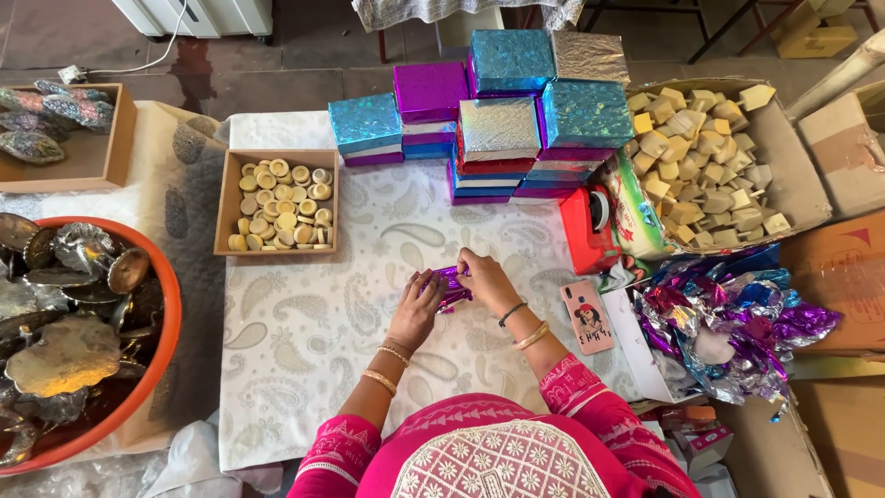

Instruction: The recorder is wrapping small items in foil and placing them into decorative gift boxes in a workshop environment.

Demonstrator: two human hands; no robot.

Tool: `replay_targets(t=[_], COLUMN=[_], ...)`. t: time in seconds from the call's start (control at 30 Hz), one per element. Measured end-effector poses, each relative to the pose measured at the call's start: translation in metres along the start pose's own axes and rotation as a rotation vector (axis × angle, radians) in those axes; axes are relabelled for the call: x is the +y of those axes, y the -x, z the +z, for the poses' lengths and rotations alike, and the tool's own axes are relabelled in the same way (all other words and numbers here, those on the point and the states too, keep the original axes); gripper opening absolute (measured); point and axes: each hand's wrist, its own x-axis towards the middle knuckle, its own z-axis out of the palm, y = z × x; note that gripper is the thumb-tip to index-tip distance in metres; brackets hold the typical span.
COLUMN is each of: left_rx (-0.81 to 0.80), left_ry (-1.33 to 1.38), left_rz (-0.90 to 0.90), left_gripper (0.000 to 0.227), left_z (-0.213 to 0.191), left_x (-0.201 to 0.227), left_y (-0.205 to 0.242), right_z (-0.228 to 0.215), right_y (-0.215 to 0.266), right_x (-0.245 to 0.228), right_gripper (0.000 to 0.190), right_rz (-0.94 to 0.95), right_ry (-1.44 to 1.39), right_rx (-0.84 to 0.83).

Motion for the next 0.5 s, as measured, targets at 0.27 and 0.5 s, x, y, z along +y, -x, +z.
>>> replay_targets(t=[0.27,0.5], left_rx=[0.024,-0.008], left_ry=[0.002,-0.006], left_rz=[0.017,0.009], left_gripper=[0.051,0.049], left_z=[0.000,0.000], left_x=[-0.002,-0.003], left_y=[0.000,-0.001], right_z=[-0.001,-0.014], right_y=[-0.003,-0.014], right_x=[0.025,0.045], right_gripper=[0.028,0.029], right_rz=[-0.188,0.000], right_ry=[0.185,-0.046], right_rx=[0.092,-0.204])
